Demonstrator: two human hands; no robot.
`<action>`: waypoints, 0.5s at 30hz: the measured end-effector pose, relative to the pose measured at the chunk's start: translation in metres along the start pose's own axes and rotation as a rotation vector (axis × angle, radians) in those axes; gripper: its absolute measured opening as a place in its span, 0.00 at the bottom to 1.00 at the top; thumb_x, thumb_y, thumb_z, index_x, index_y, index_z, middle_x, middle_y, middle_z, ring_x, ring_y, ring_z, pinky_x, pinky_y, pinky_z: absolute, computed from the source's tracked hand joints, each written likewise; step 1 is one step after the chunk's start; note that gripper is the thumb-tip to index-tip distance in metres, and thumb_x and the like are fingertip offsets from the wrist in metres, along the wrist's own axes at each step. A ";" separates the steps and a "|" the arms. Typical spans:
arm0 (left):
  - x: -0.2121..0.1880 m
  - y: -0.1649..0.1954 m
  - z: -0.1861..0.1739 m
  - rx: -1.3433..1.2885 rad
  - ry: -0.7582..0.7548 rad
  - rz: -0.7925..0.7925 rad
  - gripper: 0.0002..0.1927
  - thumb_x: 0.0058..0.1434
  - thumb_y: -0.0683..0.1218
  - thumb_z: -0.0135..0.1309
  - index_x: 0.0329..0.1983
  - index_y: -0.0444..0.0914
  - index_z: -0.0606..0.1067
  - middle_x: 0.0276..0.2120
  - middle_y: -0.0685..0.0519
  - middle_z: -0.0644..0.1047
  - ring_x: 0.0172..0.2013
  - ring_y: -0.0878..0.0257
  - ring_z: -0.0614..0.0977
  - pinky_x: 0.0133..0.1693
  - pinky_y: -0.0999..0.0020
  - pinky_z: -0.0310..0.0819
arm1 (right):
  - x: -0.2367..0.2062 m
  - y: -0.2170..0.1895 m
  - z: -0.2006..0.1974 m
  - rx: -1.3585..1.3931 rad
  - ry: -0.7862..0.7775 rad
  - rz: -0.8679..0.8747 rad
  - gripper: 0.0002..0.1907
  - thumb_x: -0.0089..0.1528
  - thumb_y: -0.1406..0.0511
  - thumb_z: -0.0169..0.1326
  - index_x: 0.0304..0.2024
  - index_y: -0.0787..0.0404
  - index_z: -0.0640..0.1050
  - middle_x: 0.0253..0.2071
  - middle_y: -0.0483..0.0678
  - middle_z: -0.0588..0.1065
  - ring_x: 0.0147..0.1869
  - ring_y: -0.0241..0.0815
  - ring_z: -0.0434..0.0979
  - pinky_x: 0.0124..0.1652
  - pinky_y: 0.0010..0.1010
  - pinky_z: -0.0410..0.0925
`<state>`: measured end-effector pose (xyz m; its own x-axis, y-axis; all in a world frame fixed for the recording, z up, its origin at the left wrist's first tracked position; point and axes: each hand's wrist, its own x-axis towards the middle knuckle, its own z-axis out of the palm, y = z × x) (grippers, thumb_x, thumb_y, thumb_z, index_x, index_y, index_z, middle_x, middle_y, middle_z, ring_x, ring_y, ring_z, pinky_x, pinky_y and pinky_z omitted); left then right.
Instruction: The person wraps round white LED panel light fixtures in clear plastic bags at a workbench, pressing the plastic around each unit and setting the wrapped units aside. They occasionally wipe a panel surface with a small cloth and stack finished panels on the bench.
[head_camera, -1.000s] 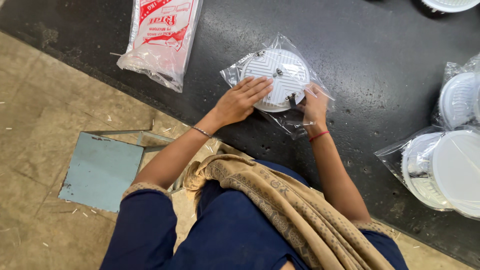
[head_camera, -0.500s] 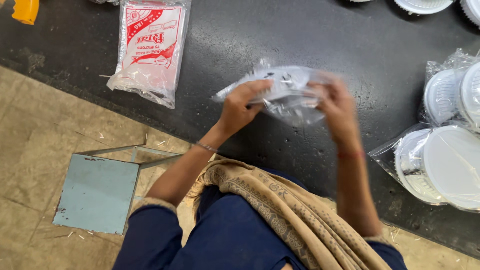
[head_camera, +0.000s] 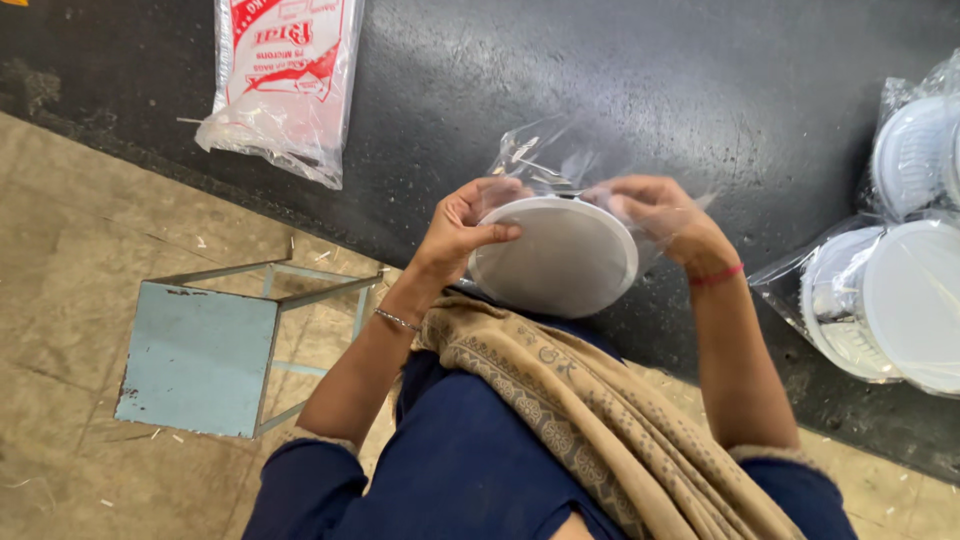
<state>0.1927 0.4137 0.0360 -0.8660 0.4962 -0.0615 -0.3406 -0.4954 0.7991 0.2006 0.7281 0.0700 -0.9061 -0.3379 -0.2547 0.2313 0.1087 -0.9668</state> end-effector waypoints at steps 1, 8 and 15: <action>-0.001 0.000 0.002 0.009 -0.006 0.002 0.29 0.55 0.32 0.67 0.60 0.35 0.74 0.56 0.46 0.80 0.58 0.59 0.80 0.60 0.61 0.77 | 0.001 -0.005 0.001 0.006 -0.060 -0.025 0.24 0.63 0.55 0.61 0.54 0.64 0.82 0.46 0.51 0.82 0.49 0.41 0.81 0.48 0.33 0.75; 0.003 0.015 0.027 0.223 0.024 -0.005 0.19 0.62 0.42 0.65 0.55 0.34 0.77 0.49 0.47 0.83 0.48 0.64 0.84 0.52 0.68 0.81 | 0.002 -0.056 0.008 -0.148 -0.141 0.062 0.18 0.62 0.65 0.60 0.54 0.62 0.82 0.44 0.49 0.83 0.42 0.36 0.82 0.44 0.27 0.76; 0.009 0.025 0.053 0.339 0.010 0.060 0.12 0.66 0.46 0.62 0.47 0.34 0.81 0.39 0.52 0.84 0.40 0.71 0.83 0.42 0.75 0.80 | -0.002 -0.079 0.014 -0.441 -0.222 -0.113 0.15 0.61 0.62 0.63 0.48 0.64 0.84 0.44 0.49 0.84 0.39 0.32 0.80 0.40 0.24 0.74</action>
<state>0.1955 0.4432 0.0873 -0.8849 0.4655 -0.0125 -0.1493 -0.2581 0.9545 0.1892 0.7072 0.1468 -0.8087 -0.5555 -0.1936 -0.0789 0.4286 -0.9001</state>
